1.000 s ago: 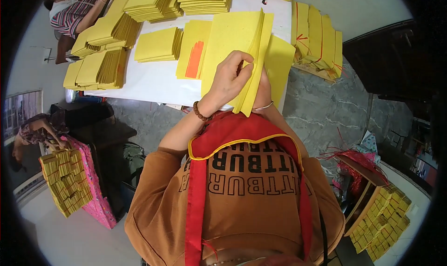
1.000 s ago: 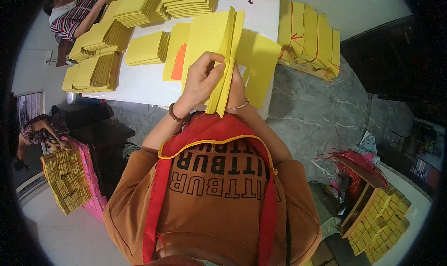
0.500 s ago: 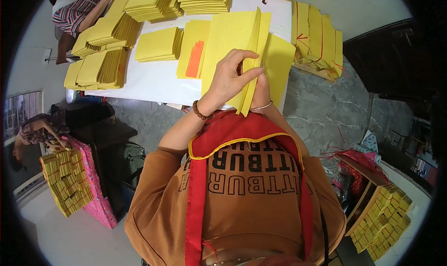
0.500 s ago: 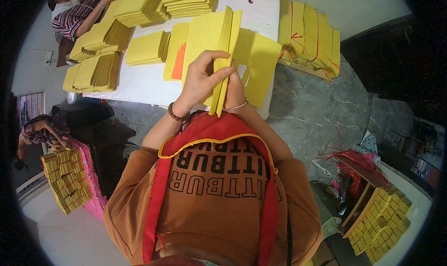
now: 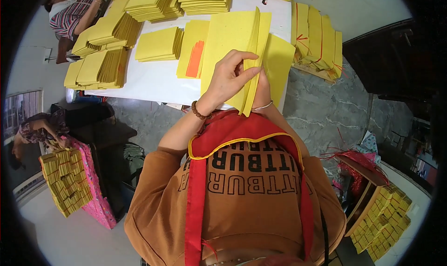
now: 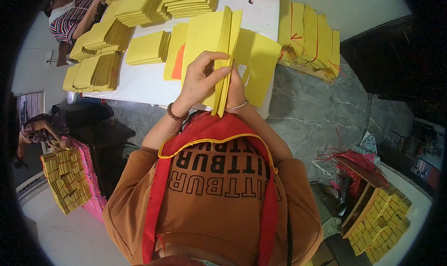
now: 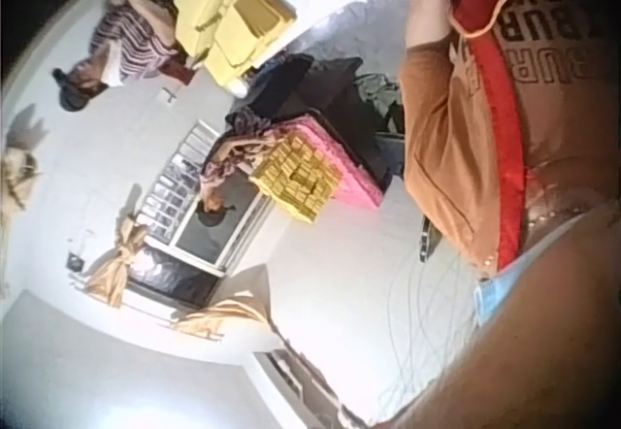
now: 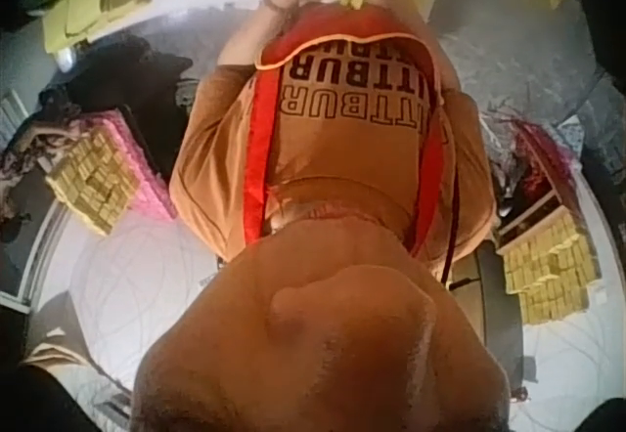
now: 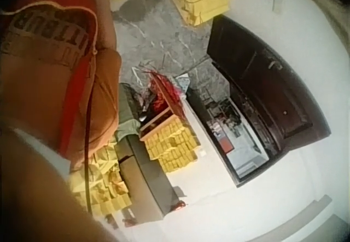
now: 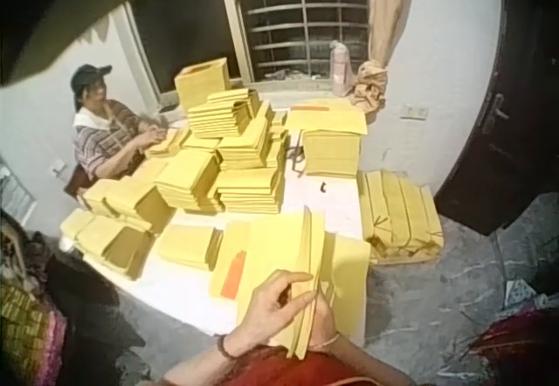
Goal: Folding and stacking yellow paper sheets with silver foil squares.
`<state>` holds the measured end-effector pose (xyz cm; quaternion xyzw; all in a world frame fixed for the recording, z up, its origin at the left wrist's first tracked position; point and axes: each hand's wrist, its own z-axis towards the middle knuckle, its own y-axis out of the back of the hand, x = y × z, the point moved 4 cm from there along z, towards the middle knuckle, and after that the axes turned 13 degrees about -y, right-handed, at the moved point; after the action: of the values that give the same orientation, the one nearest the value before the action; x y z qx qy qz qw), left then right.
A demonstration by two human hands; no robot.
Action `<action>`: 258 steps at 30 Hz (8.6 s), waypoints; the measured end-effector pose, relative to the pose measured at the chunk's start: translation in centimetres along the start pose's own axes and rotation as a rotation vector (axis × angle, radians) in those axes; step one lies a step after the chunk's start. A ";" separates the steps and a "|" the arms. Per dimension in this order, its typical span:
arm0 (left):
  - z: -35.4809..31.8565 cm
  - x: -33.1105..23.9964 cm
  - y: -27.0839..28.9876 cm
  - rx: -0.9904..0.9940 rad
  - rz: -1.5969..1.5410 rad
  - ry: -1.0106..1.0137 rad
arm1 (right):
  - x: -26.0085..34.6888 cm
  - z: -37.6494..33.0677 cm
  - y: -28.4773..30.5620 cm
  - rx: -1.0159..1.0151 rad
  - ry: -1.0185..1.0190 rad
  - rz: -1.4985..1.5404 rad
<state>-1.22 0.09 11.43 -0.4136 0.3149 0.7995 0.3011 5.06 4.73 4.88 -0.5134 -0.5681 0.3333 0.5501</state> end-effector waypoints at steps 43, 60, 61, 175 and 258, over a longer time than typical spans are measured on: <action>-0.3 -0.2 0.3 -0.056 0.076 0.075 | 0.2 0.3 -1.3 0.058 -0.078 0.099; 0.0 -0.5 0.5 -0.033 0.079 0.067 | -0.5 0.2 0.1 -0.044 -0.065 0.061; 0.0 -0.6 0.5 -0.025 0.079 0.066 | -0.5 0.2 0.1 -0.024 -0.085 0.074; -0.8 1.6 1.0 -0.027 -0.325 0.250 | -0.8 -0.2 1.4 0.057 -0.227 0.138; -1.4 0.4 1.7 -0.119 0.094 0.037 | -1.0 0.5 -0.9 -0.025 -0.076 -0.067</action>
<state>-1.99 -1.93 10.87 -0.4301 0.2915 0.8222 0.2324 4.26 3.66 5.39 -0.4878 -0.6095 0.3268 0.5327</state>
